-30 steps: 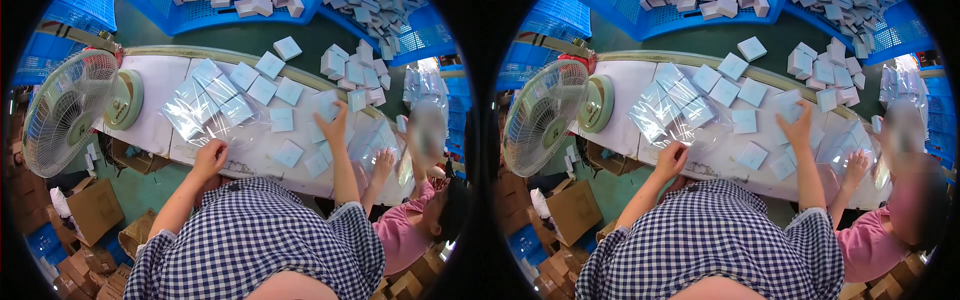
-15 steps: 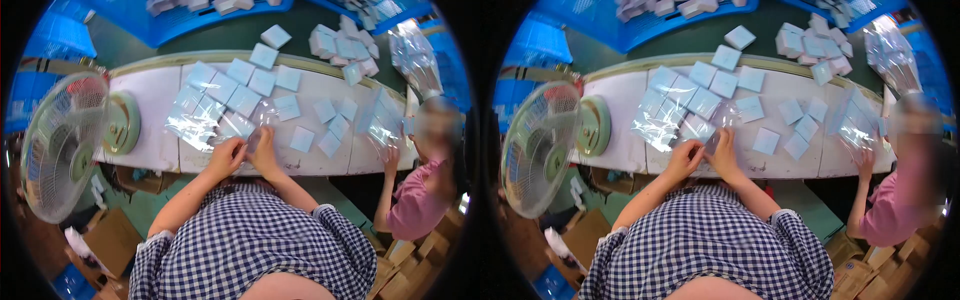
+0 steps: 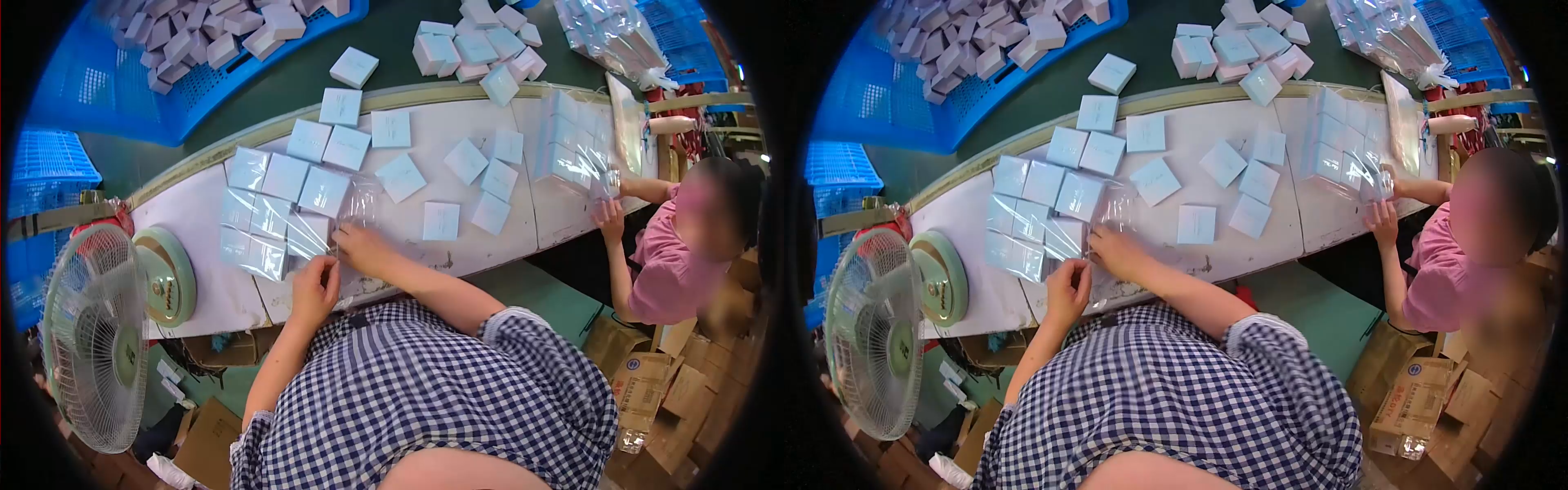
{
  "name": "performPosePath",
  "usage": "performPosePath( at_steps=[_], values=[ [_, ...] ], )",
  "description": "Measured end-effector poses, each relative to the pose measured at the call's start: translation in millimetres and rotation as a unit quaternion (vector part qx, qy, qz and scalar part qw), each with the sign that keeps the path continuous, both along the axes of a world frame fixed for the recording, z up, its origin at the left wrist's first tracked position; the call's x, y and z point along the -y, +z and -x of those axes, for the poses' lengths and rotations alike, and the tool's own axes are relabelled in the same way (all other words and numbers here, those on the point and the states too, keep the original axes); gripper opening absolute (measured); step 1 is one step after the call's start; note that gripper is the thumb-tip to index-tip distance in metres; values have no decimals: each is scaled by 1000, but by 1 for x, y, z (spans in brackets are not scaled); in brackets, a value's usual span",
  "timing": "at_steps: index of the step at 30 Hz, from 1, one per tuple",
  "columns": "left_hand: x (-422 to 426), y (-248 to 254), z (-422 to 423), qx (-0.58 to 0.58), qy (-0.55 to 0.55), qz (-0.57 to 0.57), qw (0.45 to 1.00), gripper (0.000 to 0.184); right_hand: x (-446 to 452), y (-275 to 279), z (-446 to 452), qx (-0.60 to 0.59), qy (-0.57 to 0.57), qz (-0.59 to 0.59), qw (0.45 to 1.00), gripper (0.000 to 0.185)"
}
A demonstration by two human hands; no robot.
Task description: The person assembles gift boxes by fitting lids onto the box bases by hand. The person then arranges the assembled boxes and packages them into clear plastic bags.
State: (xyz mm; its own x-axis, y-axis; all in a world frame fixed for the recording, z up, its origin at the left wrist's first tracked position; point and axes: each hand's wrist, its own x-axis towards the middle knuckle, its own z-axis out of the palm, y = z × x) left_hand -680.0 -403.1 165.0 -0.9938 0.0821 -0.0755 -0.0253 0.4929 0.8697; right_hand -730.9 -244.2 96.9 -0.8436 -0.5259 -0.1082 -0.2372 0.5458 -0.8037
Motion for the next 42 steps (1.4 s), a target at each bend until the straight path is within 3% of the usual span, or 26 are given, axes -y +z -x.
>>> performPosePath(
  at_steps=[3,5,7,8,9,12,16,18,21,23,25,29,31,33,36,37,38,39,42],
  values=[
    [-1,-8,3,17,26,26,999,6,-9,1,-1,-2,-34,-9,999,27],
    [-4,-6,3,14,17,36,999,6,-51,11,-4,-123,28,25,992,30],
    [-11,-1,4,25,35,18,999,6,-119,2,40,-182,-103,16,978,39],
    [-11,2,6,20,25,48,998,5,-155,24,73,-128,-220,-46,966,44],
    [-13,1,5,18,24,47,998,5,-193,25,109,-220,-279,-73,932,49],
    [-14,-6,2,29,54,61,996,5,-266,39,206,-402,-303,-165,848,51],
    [-21,-1,2,24,75,92,993,5,-272,40,297,-402,-264,-194,855,57],
    [-24,1,-2,66,83,120,987,12,-261,41,316,-215,-310,-365,851,67],
    [-37,0,-7,-22,100,215,971,27,-253,38,309,-189,-303,-416,837,74],
    [-43,-4,-14,-14,124,230,965,38,-271,16,298,-283,-247,-354,857,76],
    [-49,0,-19,-3,150,256,955,37,-260,26,297,-170,-281,-367,870,78],
    [-48,-2,-34,27,193,240,951,27,-264,12,312,-145,-288,-383,866,77],
    [-48,-2,-37,0,221,238,946,20,-255,55,295,-123,-297,-369,872,74],
    [-48,-6,-42,-7,240,202,949,17,-259,67,261,-215,-301,-303,879,71],
    [-48,-4,-45,-3,281,155,947,14,-218,64,179,-141,-138,-53,979,71],
    [-47,-4,-45,-3,285,155,946,14,-191,63,147,-62,-48,-56,995,71],
    [-47,-5,-44,-13,295,123,947,14,-164,55,118,-78,79,-6,994,69],
    [-47,-6,-46,-20,305,91,948,13,-135,58,97,-11,185,29,982,67],
    [-48,-4,-48,7,335,17,942,11,-69,24,60,19,345,88,934,57]
  ],
)
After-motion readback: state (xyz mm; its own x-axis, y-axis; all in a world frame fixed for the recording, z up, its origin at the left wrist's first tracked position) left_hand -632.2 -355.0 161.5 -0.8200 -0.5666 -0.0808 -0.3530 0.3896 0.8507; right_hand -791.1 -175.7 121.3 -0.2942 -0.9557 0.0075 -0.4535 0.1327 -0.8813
